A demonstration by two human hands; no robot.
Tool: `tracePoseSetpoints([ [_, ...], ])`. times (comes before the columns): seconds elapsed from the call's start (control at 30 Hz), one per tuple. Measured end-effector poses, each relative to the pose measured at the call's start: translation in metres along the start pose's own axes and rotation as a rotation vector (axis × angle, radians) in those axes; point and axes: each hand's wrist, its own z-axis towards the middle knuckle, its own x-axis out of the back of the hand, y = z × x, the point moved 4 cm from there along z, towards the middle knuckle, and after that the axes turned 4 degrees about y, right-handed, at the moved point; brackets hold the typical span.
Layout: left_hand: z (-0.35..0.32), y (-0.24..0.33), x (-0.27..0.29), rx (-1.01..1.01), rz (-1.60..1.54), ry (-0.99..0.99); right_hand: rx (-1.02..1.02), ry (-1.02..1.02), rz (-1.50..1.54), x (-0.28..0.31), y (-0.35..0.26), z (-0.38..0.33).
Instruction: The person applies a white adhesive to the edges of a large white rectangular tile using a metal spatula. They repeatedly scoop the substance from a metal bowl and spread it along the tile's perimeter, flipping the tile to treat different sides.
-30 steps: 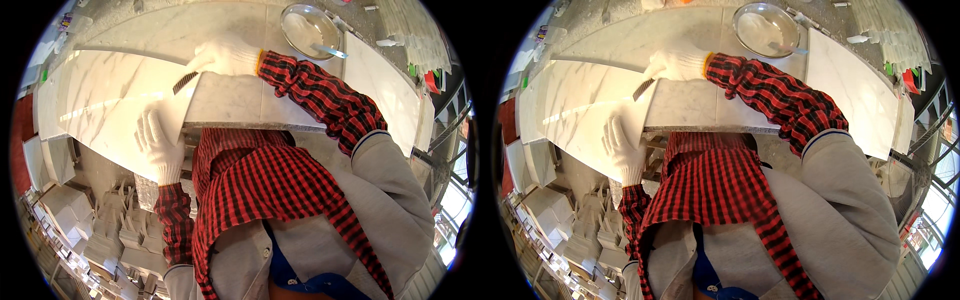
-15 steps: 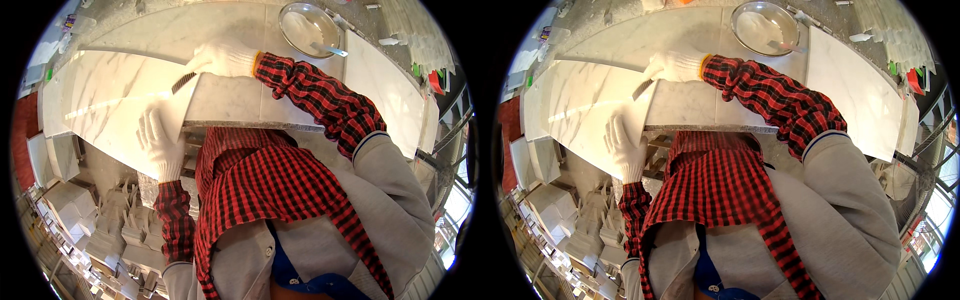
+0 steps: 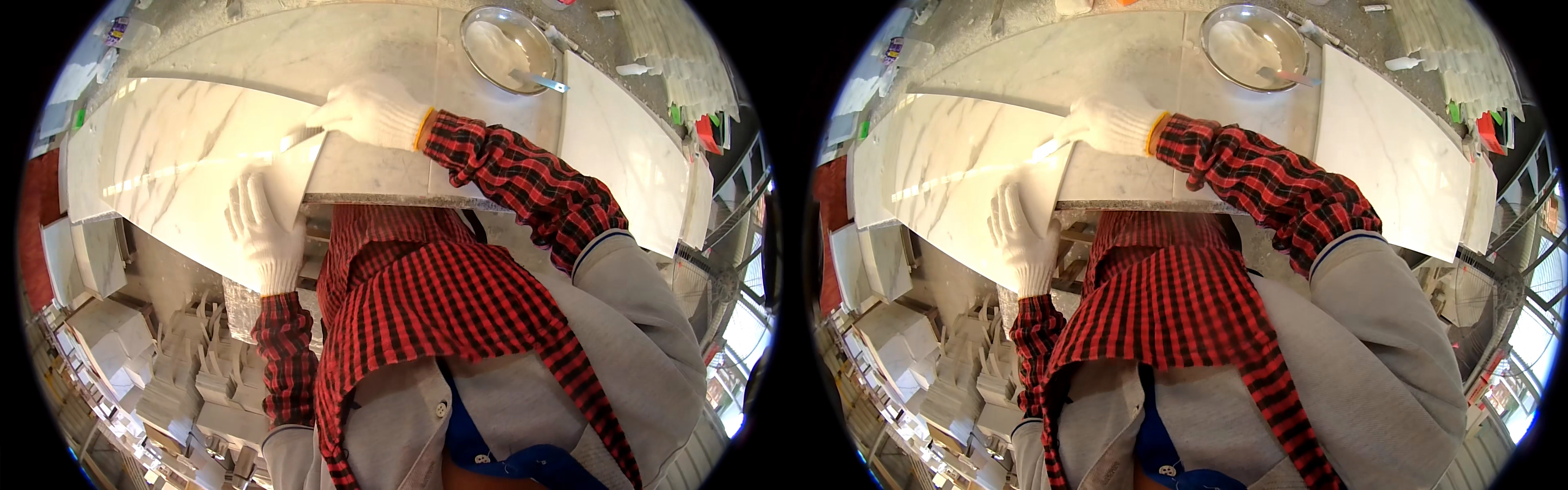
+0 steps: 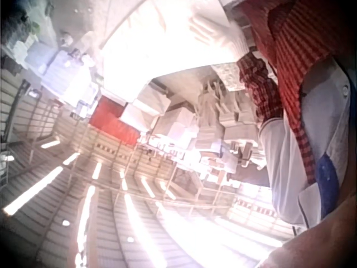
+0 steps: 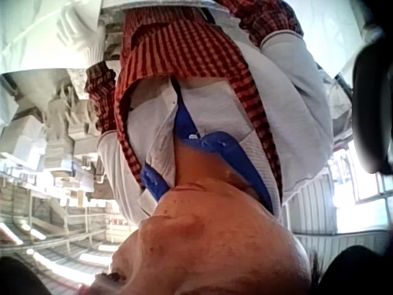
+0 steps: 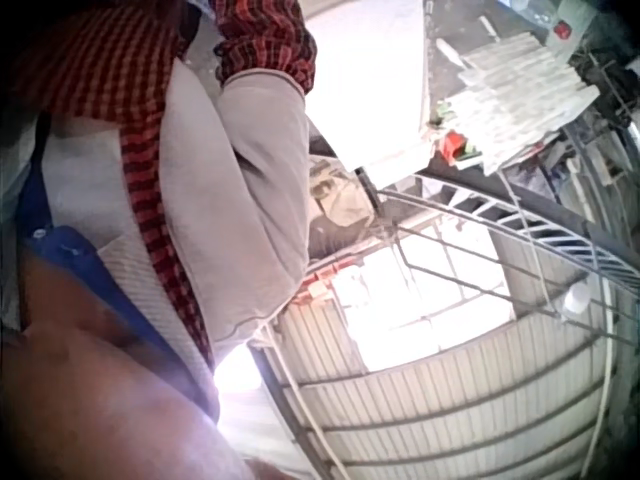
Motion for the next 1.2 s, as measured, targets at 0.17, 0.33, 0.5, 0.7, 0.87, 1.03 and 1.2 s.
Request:
tracePoseSetpoints([
  [0.17,-0.002,-0.005,-0.003,0.023,0.028,-0.031,-0.151,0.07,0.24,0.02,0.003,0.001],
  [0.33,-0.005,-0.006,-0.002,-0.006,0.018,-0.005,-0.282,0.225,0.183,0.051,0.015,-0.005],
  [0.5,-0.001,-0.003,0.0,-0.014,0.016,-0.052,-0.285,0.117,0.166,0.033,0.01,-0.011],
  [0.7,-0.005,-0.009,-0.004,-0.031,0.055,-0.04,-0.228,0.079,0.07,0.011,0.014,-0.001],
  [0.87,-0.008,-0.002,-0.007,-0.03,0.065,-0.02,-0.174,0.045,-0.087,0.014,0.014,-0.005],
  [1.03,-0.007,-0.008,-0.004,-0.038,0.027,0.0,-0.165,-0.034,0.037,0.007,-0.011,-0.01],
  [1.2,0.0,-0.004,0.007,-0.061,-0.067,-0.007,-0.174,-0.035,0.191,0.014,-0.033,-0.041],
])
